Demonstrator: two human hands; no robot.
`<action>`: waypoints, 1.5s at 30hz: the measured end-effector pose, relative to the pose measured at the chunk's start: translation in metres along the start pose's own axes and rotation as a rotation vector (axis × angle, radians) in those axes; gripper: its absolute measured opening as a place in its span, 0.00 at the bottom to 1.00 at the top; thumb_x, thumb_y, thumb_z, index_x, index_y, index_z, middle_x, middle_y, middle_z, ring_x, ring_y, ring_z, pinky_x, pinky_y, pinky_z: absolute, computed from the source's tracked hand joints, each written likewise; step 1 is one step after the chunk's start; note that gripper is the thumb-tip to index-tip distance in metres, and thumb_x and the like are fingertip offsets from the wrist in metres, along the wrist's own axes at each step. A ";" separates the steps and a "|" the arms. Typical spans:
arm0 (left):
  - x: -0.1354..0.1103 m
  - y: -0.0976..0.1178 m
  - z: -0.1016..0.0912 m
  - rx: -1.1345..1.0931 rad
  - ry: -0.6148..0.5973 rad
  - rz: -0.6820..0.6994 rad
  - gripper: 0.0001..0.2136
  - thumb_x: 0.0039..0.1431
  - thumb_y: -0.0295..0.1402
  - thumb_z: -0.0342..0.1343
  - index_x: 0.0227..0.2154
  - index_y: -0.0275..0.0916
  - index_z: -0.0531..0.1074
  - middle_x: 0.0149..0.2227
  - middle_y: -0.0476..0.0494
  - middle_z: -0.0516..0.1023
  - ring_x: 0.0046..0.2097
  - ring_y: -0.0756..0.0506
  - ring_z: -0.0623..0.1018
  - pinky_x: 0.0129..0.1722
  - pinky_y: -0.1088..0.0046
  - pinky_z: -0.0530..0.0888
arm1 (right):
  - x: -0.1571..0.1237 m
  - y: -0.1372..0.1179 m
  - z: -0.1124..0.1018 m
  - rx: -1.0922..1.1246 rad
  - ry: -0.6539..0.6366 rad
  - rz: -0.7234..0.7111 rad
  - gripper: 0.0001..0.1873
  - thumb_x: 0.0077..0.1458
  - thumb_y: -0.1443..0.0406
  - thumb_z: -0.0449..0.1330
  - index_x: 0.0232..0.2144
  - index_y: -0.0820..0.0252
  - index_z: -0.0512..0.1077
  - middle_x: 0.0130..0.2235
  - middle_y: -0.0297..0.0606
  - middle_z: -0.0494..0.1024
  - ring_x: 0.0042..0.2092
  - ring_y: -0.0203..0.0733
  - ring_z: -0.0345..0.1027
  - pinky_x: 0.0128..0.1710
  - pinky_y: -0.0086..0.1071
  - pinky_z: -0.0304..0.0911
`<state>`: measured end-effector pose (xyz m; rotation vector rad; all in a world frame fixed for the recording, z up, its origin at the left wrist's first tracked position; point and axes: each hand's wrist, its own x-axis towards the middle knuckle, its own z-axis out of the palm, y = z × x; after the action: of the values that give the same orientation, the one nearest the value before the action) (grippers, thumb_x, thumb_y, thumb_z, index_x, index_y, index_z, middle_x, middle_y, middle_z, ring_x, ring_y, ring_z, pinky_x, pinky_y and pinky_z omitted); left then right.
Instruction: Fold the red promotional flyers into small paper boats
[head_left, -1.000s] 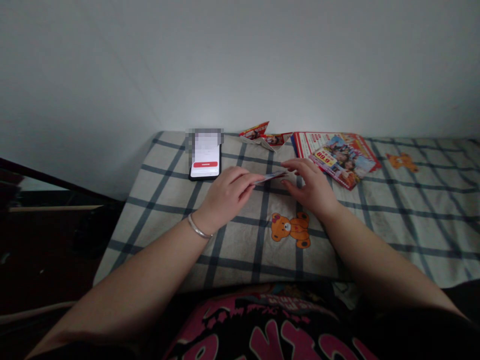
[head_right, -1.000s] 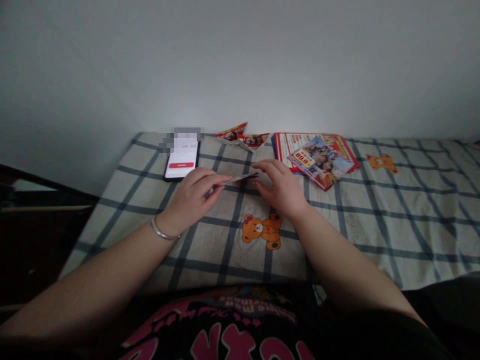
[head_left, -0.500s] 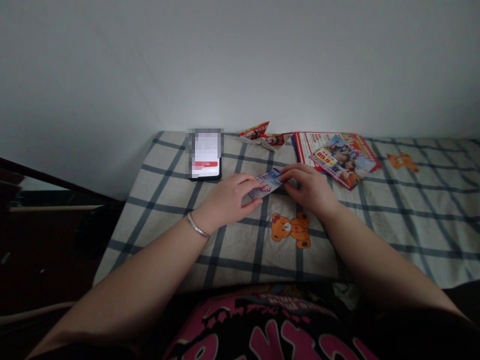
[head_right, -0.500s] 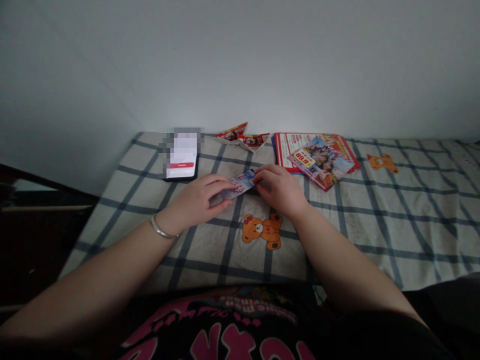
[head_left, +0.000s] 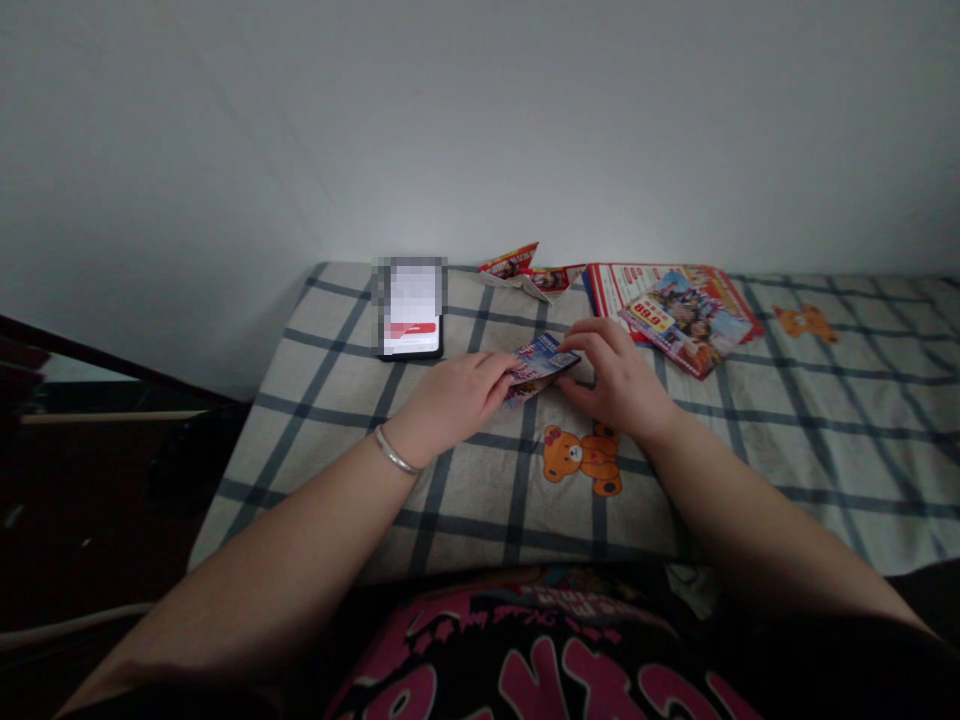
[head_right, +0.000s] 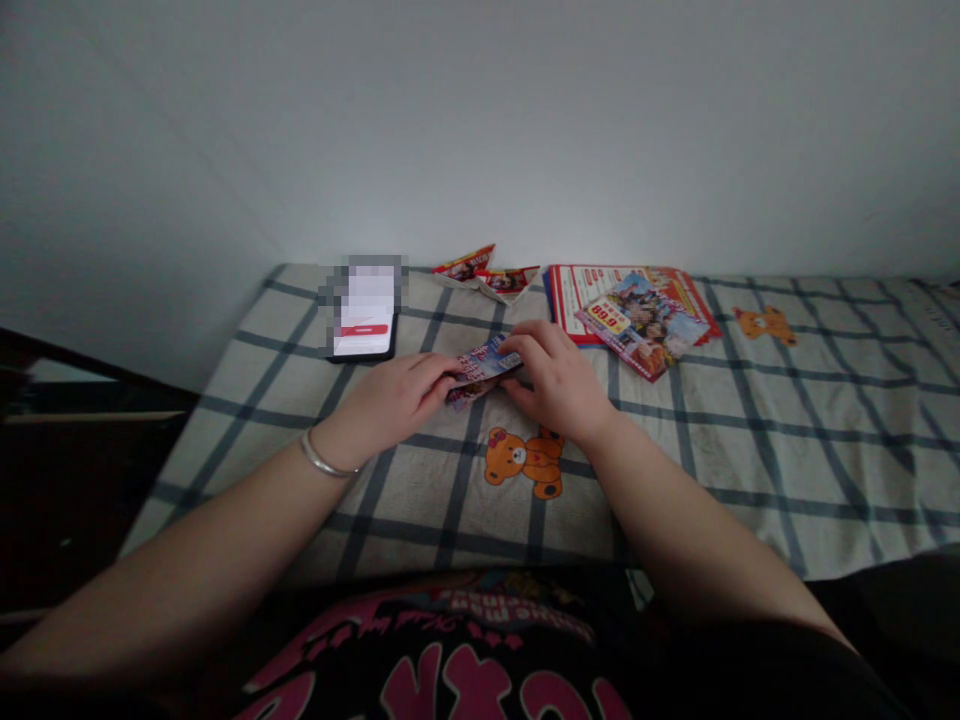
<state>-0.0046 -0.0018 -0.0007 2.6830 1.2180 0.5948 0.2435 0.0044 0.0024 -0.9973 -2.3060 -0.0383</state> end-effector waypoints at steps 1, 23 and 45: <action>0.000 0.000 0.000 0.021 -0.004 -0.009 0.11 0.70 0.32 0.45 0.45 0.36 0.71 0.43 0.41 0.80 0.42 0.44 0.80 0.42 0.66 0.76 | 0.001 -0.001 -0.002 -0.026 -0.004 -0.017 0.11 0.56 0.65 0.64 0.43 0.60 0.71 0.45 0.48 0.75 0.47 0.51 0.69 0.47 0.44 0.69; 0.003 0.002 -0.001 0.027 0.048 -0.206 0.06 0.68 0.30 0.47 0.40 0.37 0.69 0.36 0.44 0.79 0.36 0.44 0.79 0.34 0.70 0.71 | 0.011 -0.031 0.008 -0.229 -0.424 -0.232 0.13 0.67 0.68 0.53 0.46 0.61 0.77 0.46 0.42 0.81 0.45 0.45 0.72 0.36 0.35 0.62; 0.005 0.001 0.000 0.259 0.173 -0.043 0.22 0.68 0.26 0.47 0.62 0.51 0.65 0.69 0.41 0.58 0.63 0.35 0.69 0.58 0.53 0.71 | 0.009 -0.031 0.013 -0.201 -0.359 -0.198 0.13 0.67 0.65 0.52 0.42 0.57 0.77 0.42 0.39 0.80 0.45 0.44 0.70 0.37 0.36 0.61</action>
<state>-0.0009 0.0015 0.0007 2.8545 1.4878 0.7214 0.2116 -0.0085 0.0030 -0.9291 -2.7694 -0.1886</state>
